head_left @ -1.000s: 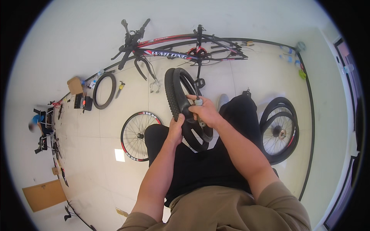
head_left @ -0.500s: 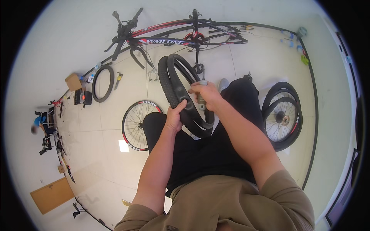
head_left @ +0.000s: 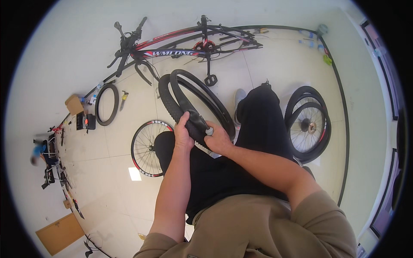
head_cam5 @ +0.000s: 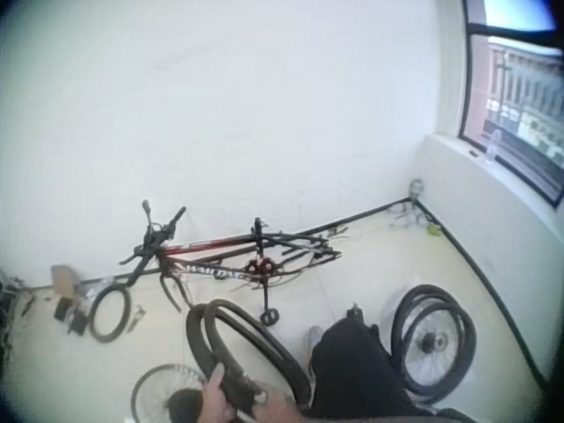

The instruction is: The person removes a bicycle tire from the rim, inspects the inner tube, and then reassembles the tire onto the rim. They use a tire lever to pry the tire off and on.

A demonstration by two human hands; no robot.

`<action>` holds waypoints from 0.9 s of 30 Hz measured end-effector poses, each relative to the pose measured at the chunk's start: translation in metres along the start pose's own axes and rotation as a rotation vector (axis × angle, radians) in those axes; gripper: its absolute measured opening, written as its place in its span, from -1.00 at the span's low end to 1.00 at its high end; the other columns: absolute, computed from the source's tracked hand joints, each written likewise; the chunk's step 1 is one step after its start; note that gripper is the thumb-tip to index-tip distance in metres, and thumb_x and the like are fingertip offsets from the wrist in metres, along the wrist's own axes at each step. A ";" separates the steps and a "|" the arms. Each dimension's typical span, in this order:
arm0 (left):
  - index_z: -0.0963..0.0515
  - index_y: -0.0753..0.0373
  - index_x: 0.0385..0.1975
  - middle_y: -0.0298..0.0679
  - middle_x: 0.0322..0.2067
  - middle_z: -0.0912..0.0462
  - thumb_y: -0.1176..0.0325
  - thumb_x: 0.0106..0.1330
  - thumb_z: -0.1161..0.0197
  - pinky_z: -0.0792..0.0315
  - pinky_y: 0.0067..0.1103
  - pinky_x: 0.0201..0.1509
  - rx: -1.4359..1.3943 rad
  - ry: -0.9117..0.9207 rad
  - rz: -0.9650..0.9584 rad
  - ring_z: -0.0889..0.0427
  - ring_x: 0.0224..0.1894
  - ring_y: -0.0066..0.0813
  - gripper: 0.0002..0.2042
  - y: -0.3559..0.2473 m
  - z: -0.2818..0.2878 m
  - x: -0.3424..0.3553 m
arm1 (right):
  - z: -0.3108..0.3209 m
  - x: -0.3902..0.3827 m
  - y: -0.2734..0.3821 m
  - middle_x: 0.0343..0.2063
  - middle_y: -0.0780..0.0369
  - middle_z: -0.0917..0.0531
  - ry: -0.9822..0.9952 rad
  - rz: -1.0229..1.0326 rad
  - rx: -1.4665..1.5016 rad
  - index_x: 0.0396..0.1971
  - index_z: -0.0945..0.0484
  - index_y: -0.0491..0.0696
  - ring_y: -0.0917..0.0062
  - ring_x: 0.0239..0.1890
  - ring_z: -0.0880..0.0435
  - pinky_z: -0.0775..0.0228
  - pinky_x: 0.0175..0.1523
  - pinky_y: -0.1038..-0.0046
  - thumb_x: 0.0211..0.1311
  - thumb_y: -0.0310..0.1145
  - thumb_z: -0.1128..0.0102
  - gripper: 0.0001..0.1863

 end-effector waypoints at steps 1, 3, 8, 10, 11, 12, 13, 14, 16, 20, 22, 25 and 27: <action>-0.57 0.24 -0.13 -0.24 -0.23 -0.68 0.04 0.37 -0.30 -0.53 -0.36 0.05 -0.012 0.008 0.001 -0.65 -0.16 -0.31 -0.64 -0.002 -0.004 -0.002 | 0.000 0.001 0.000 -0.20 -0.05 -0.71 -0.023 0.041 0.010 0.10 -0.59 0.02 0.07 -0.06 -0.68 -0.49 0.09 0.25 0.00 -0.47 -0.15 -0.46; -0.57 0.24 -0.13 -0.23 -0.23 -0.68 -0.05 0.36 -0.29 -0.53 -0.35 0.05 -0.008 -0.020 0.009 -0.65 -0.15 -0.30 -0.58 -0.002 -0.004 -0.001 | -0.002 0.004 -0.003 -0.22 -0.04 -0.72 -0.065 0.124 0.026 0.10 -0.59 0.04 0.09 -0.09 -0.69 -0.50 0.06 0.27 0.02 -0.46 -0.15 -0.47; -0.56 0.26 -0.12 -0.22 -0.21 -0.67 -0.19 0.33 -0.25 -0.53 -0.33 0.07 0.032 -0.075 -0.011 -0.65 -0.14 -0.29 -0.46 0.002 0.000 0.003 | -0.003 0.020 -0.012 -0.33 0.03 -0.73 -0.007 0.092 0.106 0.10 -0.61 0.07 0.22 -0.22 -0.72 -0.52 -0.03 0.36 0.04 -0.44 -0.19 -0.48; -0.55 0.26 -0.10 -0.22 -0.21 -0.67 -0.21 0.32 -0.24 -0.53 -0.32 0.08 0.047 -0.082 -0.016 -0.65 -0.13 -0.29 -0.44 -0.001 0.003 0.004 | -0.003 0.021 -0.002 -0.34 0.06 -0.74 0.037 0.079 0.113 0.11 -0.61 0.07 0.28 -0.25 -0.72 -0.52 -0.04 0.40 0.04 -0.44 -0.19 -0.47; -0.55 0.26 -0.10 -0.22 -0.20 -0.67 -0.22 0.32 -0.22 -0.53 -0.33 0.08 0.051 -0.080 -0.012 -0.65 -0.13 -0.29 -0.43 -0.002 0.005 0.004 | -0.002 0.020 0.001 -0.33 0.08 -0.74 0.071 0.039 0.110 0.11 -0.61 0.07 0.31 -0.25 -0.72 -0.52 -0.03 0.42 0.04 -0.45 -0.18 -0.47; -0.55 0.26 -0.10 -0.21 -0.20 -0.67 -0.24 0.33 -0.20 -0.52 -0.34 0.08 0.056 -0.074 -0.004 -0.65 -0.13 -0.29 -0.42 -0.002 0.004 0.003 | 0.000 0.019 0.005 -0.33 0.10 -0.74 0.100 -0.003 0.108 0.12 -0.61 0.06 0.33 -0.25 -0.71 -0.51 -0.02 0.43 0.04 -0.46 -0.18 -0.47; -0.54 0.26 -0.10 -0.21 -0.19 -0.68 -0.26 0.33 -0.19 -0.52 -0.34 0.08 0.061 -0.068 0.004 -0.64 -0.13 -0.30 -0.41 -0.002 0.002 0.003 | -0.002 0.022 0.006 -0.29 0.10 -0.74 0.114 0.057 0.161 0.12 -0.61 0.05 0.34 -0.23 -0.71 -0.50 0.00 0.45 0.04 -0.47 -0.17 -0.47; -0.54 0.28 -0.09 -0.20 -0.18 -0.67 -0.24 0.35 -0.18 -0.53 -0.34 0.07 0.046 -0.050 0.000 -0.65 -0.13 -0.29 -0.41 -0.002 0.002 0.002 | -0.006 0.025 0.004 -0.26 0.10 -0.74 0.127 0.118 0.213 0.12 -0.61 0.03 0.35 -0.21 -0.71 -0.50 0.02 0.46 0.04 -0.48 -0.16 -0.46; -0.52 0.33 -0.06 -0.18 -0.18 -0.66 -0.21 0.39 -0.16 -0.55 -0.34 0.05 0.014 -0.019 -0.007 -0.66 -0.13 -0.28 -0.41 -0.002 0.003 0.001 | -0.007 0.025 0.013 -0.20 0.08 -0.73 0.161 0.171 0.255 0.12 -0.61 0.00 0.35 -0.16 -0.70 -0.48 0.06 0.47 0.04 -0.51 -0.15 -0.46; -0.45 0.36 0.03 -0.20 -0.09 -0.63 -0.18 0.41 -0.16 -0.50 -0.37 0.10 0.080 0.057 0.030 -0.62 -0.06 -0.32 -0.39 0.001 0.023 0.011 | -0.008 0.024 0.018 -0.05 0.05 -0.68 0.182 0.242 0.181 0.14 -0.59 -0.03 0.28 0.01 -0.66 -0.43 0.18 0.43 0.04 -0.53 -0.14 -0.45; -0.31 0.40 0.20 -0.13 0.05 -0.54 -0.09 0.37 -0.27 -0.45 -0.39 0.18 0.259 -0.105 -0.148 -0.55 0.06 -0.31 -0.32 -0.003 0.015 0.008 | -0.009 0.028 0.008 0.01 0.05 -0.65 0.153 0.292 0.146 0.16 -0.57 -0.03 0.24 0.09 -0.62 -0.39 0.23 0.40 0.04 -0.53 -0.14 -0.43; -0.06 0.43 0.38 -0.02 0.23 -0.37 0.05 0.28 -0.42 -0.37 -0.42 0.27 0.526 -0.285 -0.369 -0.44 0.21 -0.28 -0.13 -0.012 0.007 -0.010 | -0.014 0.025 0.000 0.06 0.05 -0.59 0.189 0.299 0.100 0.23 -0.49 -0.02 0.16 0.18 -0.53 -0.35 0.29 0.32 0.04 -0.54 -0.13 -0.38; 0.10 0.43 0.47 0.10 0.30 -0.27 0.17 0.18 -0.52 -0.31 -0.44 0.34 0.553 -0.328 -0.392 -0.36 0.29 -0.23 0.04 -0.019 -0.006 -0.028 | -0.018 0.020 -0.001 0.03 0.04 -0.58 0.188 0.347 0.043 0.26 -0.46 0.00 0.13 0.15 -0.53 -0.36 0.27 0.29 0.05 -0.53 -0.13 -0.35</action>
Point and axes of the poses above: each hand's wrist, its own x-axis towards the middle knuckle, its own z-axis out of the back of the hand, y = z × x, the point moved 4 cm from there along x, towards the middle knuckle
